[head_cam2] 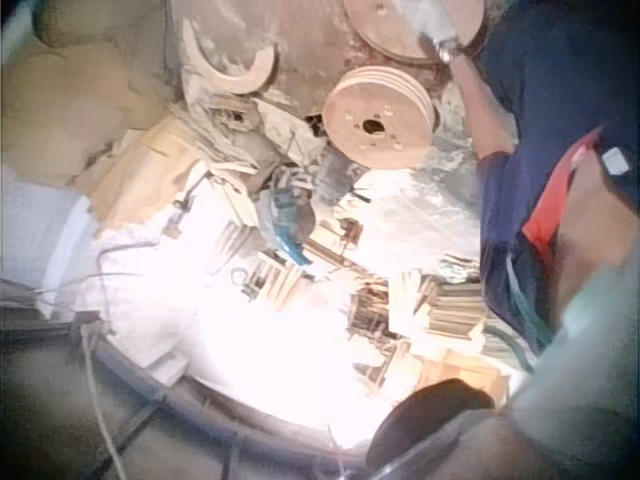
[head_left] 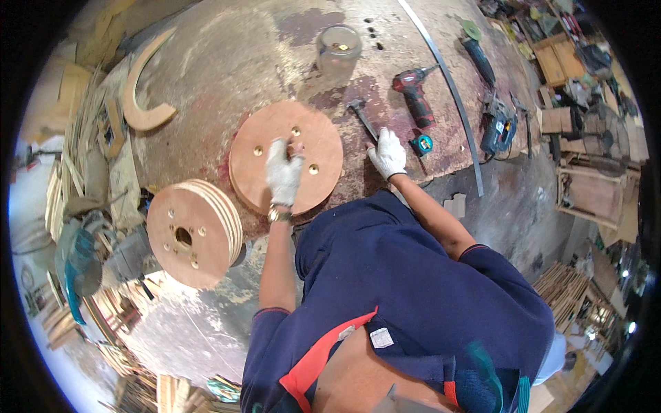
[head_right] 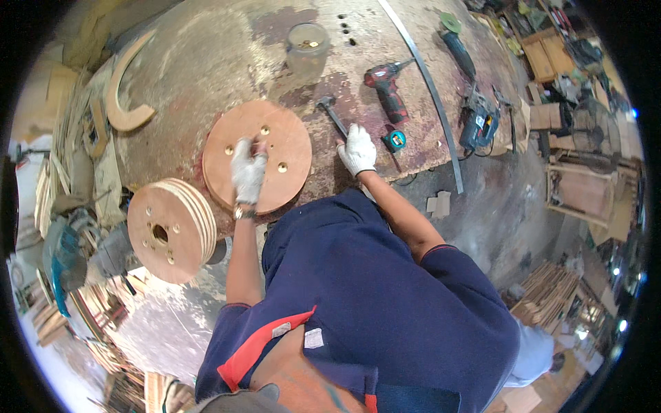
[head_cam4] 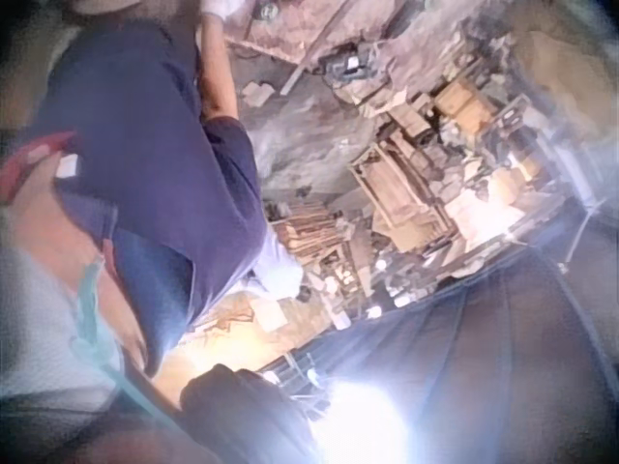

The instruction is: The person inserts small metal fasteners into pre-drilled holes on stacked circular wooden discs and taps them flush with a hammer. The person works on multiple discs in sequence, occasionally repositioning the stack.

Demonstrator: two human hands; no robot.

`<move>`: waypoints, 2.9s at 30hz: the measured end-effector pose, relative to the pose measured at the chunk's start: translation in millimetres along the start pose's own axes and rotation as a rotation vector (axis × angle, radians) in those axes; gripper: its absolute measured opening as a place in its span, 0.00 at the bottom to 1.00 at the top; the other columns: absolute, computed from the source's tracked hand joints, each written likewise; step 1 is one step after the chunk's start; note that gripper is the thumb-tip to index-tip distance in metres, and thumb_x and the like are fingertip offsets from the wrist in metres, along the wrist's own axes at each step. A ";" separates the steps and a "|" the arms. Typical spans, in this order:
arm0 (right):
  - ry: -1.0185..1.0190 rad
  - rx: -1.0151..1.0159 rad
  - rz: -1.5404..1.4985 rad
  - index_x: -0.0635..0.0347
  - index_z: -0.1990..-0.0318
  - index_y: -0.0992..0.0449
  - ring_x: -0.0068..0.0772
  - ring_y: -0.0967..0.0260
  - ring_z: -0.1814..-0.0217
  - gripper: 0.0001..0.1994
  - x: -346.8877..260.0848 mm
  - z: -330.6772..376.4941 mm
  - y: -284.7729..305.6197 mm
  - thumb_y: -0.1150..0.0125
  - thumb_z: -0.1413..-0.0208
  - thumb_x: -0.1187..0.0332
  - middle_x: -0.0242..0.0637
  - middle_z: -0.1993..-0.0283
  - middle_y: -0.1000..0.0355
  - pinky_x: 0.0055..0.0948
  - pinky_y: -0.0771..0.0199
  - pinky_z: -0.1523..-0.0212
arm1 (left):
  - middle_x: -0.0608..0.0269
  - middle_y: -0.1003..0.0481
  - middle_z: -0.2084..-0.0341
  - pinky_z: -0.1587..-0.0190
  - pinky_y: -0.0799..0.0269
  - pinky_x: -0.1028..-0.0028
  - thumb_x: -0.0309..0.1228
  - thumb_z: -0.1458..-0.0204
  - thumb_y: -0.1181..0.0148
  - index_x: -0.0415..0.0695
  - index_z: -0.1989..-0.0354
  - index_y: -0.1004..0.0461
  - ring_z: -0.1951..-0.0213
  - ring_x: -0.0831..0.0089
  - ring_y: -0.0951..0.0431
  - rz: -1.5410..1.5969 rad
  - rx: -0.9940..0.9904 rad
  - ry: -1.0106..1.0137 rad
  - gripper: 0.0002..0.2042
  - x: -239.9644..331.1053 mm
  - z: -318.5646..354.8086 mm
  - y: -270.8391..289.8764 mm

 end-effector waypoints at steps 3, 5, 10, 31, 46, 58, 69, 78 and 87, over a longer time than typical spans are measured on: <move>-0.014 -0.135 0.041 0.61 0.47 0.31 0.59 0.24 0.59 0.22 21.8 -4.4 -20.2 0.37 0.43 0.58 0.51 0.58 0.27 0.54 0.24 0.59 | 0.53 0.22 0.62 0.56 0.25 0.65 0.32 0.46 0.35 0.40 0.54 0.22 0.60 0.58 0.21 0.013 -0.138 -0.182 0.14 24.6 -37.7 -86.1; 0.001 -0.174 -0.094 0.59 0.48 0.29 0.60 0.23 0.60 0.18 38.6 1.5 -22.4 0.41 0.41 0.59 0.55 0.63 0.24 0.55 0.25 0.61 | 0.51 0.22 0.62 0.54 0.25 0.62 0.35 0.46 0.36 0.41 0.56 0.22 0.58 0.55 0.20 -0.060 -0.267 -0.199 0.13 49.3 -61.5 -134.8; -0.101 -0.428 -0.561 0.62 0.61 0.24 0.46 0.25 0.69 0.17 61.1 19.5 -8.8 0.40 0.39 0.54 0.49 0.73 0.26 0.43 0.29 0.65 | 0.49 0.21 0.58 0.51 0.26 0.57 0.38 0.48 0.40 0.44 0.58 0.22 0.55 0.51 0.21 -0.291 -0.416 -0.247 0.13 53.4 -122.7 -238.6; -0.231 -0.233 -0.689 0.57 0.43 0.27 0.36 0.27 0.59 0.22 57.2 -2.2 37.7 0.37 0.38 0.53 0.36 0.61 0.26 0.38 0.24 0.60 | 0.55 0.21 0.69 0.34 0.43 0.55 0.48 0.56 0.27 0.46 0.60 0.22 0.60 0.58 0.21 -0.637 -0.271 -0.357 0.22 146.3 -172.1 -144.2; -0.625 -0.011 -1.988 0.53 0.29 0.44 0.46 0.29 0.40 0.48 38.5 43.0 65.2 0.30 0.52 0.37 0.41 0.35 0.35 0.46 0.19 0.51 | 0.67 0.21 0.58 0.46 0.30 0.73 0.33 0.55 0.22 0.36 0.47 0.24 0.55 0.79 0.25 0.534 -0.963 0.124 0.27 115.8 -67.2 -215.1; -0.905 0.026 -2.006 0.50 0.31 0.39 0.49 0.31 0.42 0.45 52.6 50.1 31.1 0.38 0.51 0.32 0.44 0.37 0.33 0.50 0.23 0.59 | 0.42 0.35 0.33 0.31 0.39 0.68 0.49 0.53 0.25 0.28 0.31 0.42 0.33 0.60 0.33 0.264 -0.830 0.027 0.49 85.7 -68.7 -250.4; -0.772 -0.015 -1.942 0.46 0.29 0.41 0.47 0.32 0.38 0.49 55.3 58.1 41.4 0.39 0.55 0.29 0.39 0.34 0.34 0.53 0.22 0.59 | 0.36 0.41 0.30 0.28 0.44 0.64 0.51 0.58 0.22 0.25 0.29 0.49 0.29 0.53 0.40 0.327 -1.022 0.045 0.57 118.8 -50.7 -231.8; -0.851 -0.024 -2.072 0.53 0.32 0.38 0.49 0.24 0.55 0.47 58.5 63.2 22.2 0.42 0.52 0.29 0.47 0.43 0.28 0.46 0.18 0.67 | 0.46 0.25 0.45 0.39 0.31 0.67 0.49 0.56 0.23 0.33 0.39 0.33 0.42 0.64 0.26 0.171 -0.863 -0.004 0.42 116.2 -49.6 -229.4; -0.945 -0.018 -2.109 0.53 0.32 0.38 0.51 0.24 0.55 0.47 54.8 63.2 29.7 0.44 0.51 0.28 0.47 0.43 0.28 0.46 0.18 0.68 | 0.48 0.28 0.44 0.39 0.33 0.63 0.51 0.55 0.26 0.37 0.42 0.31 0.40 0.59 0.29 0.057 -0.778 -0.079 0.38 119.1 -50.5 -227.9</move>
Point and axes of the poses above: each hand's wrist, its own z-axis away from the middle knuckle, its own y-axis out of the back of the hand, x = y × z, the point moved 7 cm from there along -z, towards the middle knuckle
